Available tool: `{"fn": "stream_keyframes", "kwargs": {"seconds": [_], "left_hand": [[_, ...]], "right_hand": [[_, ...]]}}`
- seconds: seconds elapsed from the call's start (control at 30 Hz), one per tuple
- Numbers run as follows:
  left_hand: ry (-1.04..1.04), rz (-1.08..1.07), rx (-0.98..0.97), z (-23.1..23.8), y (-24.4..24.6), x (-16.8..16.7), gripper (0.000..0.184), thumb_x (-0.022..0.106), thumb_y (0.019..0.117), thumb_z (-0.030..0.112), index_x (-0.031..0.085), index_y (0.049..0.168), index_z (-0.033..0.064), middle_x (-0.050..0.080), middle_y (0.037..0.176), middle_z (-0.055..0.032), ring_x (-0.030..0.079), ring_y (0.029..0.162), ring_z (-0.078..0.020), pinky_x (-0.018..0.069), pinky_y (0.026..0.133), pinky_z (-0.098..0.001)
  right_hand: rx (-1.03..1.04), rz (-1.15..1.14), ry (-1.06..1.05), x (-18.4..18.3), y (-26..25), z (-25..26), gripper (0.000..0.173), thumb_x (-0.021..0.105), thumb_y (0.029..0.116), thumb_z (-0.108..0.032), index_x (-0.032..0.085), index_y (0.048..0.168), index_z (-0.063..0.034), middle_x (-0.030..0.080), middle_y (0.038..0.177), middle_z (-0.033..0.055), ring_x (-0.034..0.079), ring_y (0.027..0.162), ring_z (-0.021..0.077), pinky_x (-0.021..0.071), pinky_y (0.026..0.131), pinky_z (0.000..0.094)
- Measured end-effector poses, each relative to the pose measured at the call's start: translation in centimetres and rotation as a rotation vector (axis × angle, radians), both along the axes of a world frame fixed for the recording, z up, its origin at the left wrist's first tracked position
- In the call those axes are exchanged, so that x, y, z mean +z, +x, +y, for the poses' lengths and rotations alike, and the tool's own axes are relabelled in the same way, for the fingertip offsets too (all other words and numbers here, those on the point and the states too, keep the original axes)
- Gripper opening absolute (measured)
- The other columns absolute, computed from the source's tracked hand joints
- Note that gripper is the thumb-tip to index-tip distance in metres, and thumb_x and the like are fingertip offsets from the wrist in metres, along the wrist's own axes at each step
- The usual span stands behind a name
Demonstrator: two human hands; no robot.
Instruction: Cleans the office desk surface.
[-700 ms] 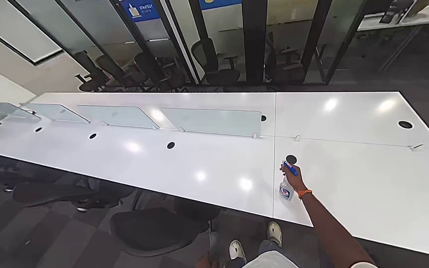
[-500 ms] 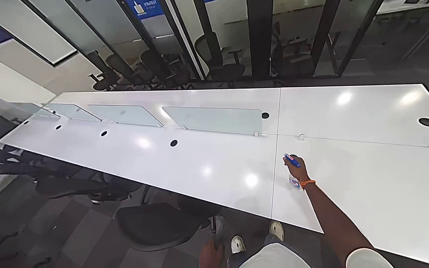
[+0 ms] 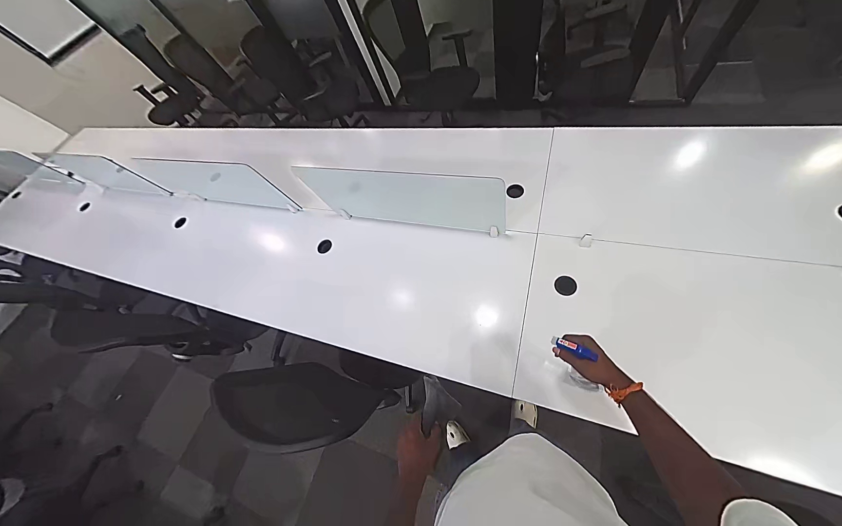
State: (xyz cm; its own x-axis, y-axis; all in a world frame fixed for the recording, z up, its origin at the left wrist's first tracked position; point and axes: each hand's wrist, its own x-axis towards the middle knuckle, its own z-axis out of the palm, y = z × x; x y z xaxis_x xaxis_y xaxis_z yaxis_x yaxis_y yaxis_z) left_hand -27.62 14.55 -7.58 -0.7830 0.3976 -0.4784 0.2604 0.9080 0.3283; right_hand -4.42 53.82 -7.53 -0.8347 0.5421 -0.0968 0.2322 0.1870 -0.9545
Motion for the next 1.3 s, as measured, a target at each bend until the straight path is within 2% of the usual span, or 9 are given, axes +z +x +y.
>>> {"fn": "stream_keyframes", "kwargs": {"seconds": [0.23, 0.4, 0.6, 0.77, 0.93, 1.03, 1.1, 1.23, 1.3], "left_hand": [[0.025, 0.022, -0.02, 0.8, 0.1, 0.3, 0.042, 0.066, 0.0911, 0.036, 0.069, 0.121, 0.0068, 0.074, 0.098, -0.0178, 0.073, 0.094, -0.0361, 0.0565, 0.084, -0.0599], [0.018, 0.01, -0.018, 0.6, 0.2, 0.2, 0.043, 0.066, 0.0909, 0.036, 0.068, 0.121, 0.0062, 0.074, 0.101, -0.0176, 0.072, 0.096, -0.0358, 0.0562, 0.086, -0.0595], [0.044, 0.024, -0.015, 0.2, 0.5, -0.4, 0.043, 0.068, 0.0889, 0.034, 0.069, 0.12, 0.0039, 0.073, 0.103, -0.018, 0.072, 0.097, -0.0353, 0.0563, 0.087, -0.0589], [0.044, 0.005, 0.053, -0.1, 1.1, -0.3, 0.043, 0.067, 0.0894, 0.033, 0.068, 0.121, 0.0044, 0.073, 0.106, -0.0186, 0.071, 0.099, -0.0362, 0.0556, 0.088, -0.0594], [-0.018, 0.005, 0.144, -0.7, 1.6, -0.1, 0.043, 0.067, 0.0921, 0.037, 0.068, 0.122, 0.0064, 0.074, 0.106, -0.0174, 0.071, 0.101, -0.0349, 0.0554, 0.09, -0.058], [-0.039, 0.008, 0.206, -1.4, 1.8, -0.2, 0.041, 0.068, 0.0917, 0.036, 0.068, 0.121, 0.0062, 0.074, 0.104, -0.0178, 0.071, 0.101, -0.0352, 0.0557, 0.089, -0.0581], [-0.039, 0.008, 0.236, -2.1, 2.0, -0.3, 0.042, 0.068, 0.0916, 0.035, 0.068, 0.121, 0.0053, 0.074, 0.102, -0.0185, 0.072, 0.099, -0.0362, 0.0561, 0.087, -0.0586], [-0.035, 0.01, 0.261, -3.2, 2.5, -0.7, 0.045, 0.068, 0.0915, 0.036, 0.066, 0.124, 0.0052, 0.074, 0.101, -0.0195, 0.072, 0.098, -0.0376, 0.056, 0.086, -0.0598], [-0.046, 0.005, 0.262, -3.3, 2.6, -0.8, 0.045, 0.068, 0.0914, 0.037, 0.066, 0.124, 0.0058, 0.074, 0.101, -0.0192, 0.072, 0.098, -0.0375, 0.056, 0.086, -0.0597]], "right_hand": [[0.027, -0.075, 0.01, -2.2, 3.4, -1.5, 0.033, 0.064, 0.0949, -0.037, 0.064, 0.075, -0.0103, 0.056, 0.064, -0.0014, 0.054, 0.059, 0.0079, 0.0454, 0.058, 0.0303], [0.187, -0.18, 0.108, -2.1, 3.3, -1.7, 0.04, 0.065, 0.0936, -0.043, 0.062, 0.074, -0.0085, 0.055, 0.065, 0.003, 0.054, 0.063, 0.0151, 0.0447, 0.061, 0.0382], [0.339, -0.09, 0.099, -2.2, 0.1, -2.5, 0.037, 0.065, 0.095, -0.041, 0.061, 0.077, -0.0086, 0.053, 0.065, 0.0032, 0.053, 0.061, 0.0145, 0.0435, 0.059, 0.0365], [0.4, -0.001, 0.082, -2.4, -6.1, -4.1, 0.036, 0.064, 0.0964, -0.041, 0.066, 0.084, -0.0081, 0.059, 0.071, 0.0041, 0.057, 0.067, 0.0142, 0.0474, 0.064, 0.0368], [0.285, -0.138, 0.269, -2.3, -12.5, -6.7, 0.044, 0.06, 0.093, -0.051, 0.064, 0.075, -0.0107, 0.061, 0.07, 0.006, 0.061, 0.07, 0.0223, 0.0482, 0.066, 0.0476], [0.245, -0.179, 0.29, -2.2, -15.0, -6.7, 0.045, 0.058, 0.0931, -0.051, 0.064, 0.075, -0.0098, 0.062, 0.072, 0.0074, 0.062, 0.073, 0.0242, 0.0485, 0.069, 0.0486], [0.184, -0.147, 0.229, -2.1, -16.1, -5.8, 0.043, 0.059, 0.0943, -0.047, 0.065, 0.078, -0.008, 0.063, 0.074, 0.0076, 0.062, 0.074, 0.0224, 0.0498, 0.072, 0.0464], [-0.058, 0.064, -0.007, -2.2, -18.0, -1.8, 0.028, 0.062, 0.0975, -0.03, 0.07, 0.091, -0.0041, 0.066, 0.079, 0.004, 0.062, 0.073, 0.011, 0.0535, 0.072, 0.0328], [-0.22, 0.111, -0.088, -1.9, -18.8, 0.6, 0.024, 0.061, 0.0986, -0.025, 0.07, 0.094, -0.0024, 0.07, 0.082, 0.0055, 0.066, 0.075, 0.012, 0.0564, 0.071, 0.0321]]}}
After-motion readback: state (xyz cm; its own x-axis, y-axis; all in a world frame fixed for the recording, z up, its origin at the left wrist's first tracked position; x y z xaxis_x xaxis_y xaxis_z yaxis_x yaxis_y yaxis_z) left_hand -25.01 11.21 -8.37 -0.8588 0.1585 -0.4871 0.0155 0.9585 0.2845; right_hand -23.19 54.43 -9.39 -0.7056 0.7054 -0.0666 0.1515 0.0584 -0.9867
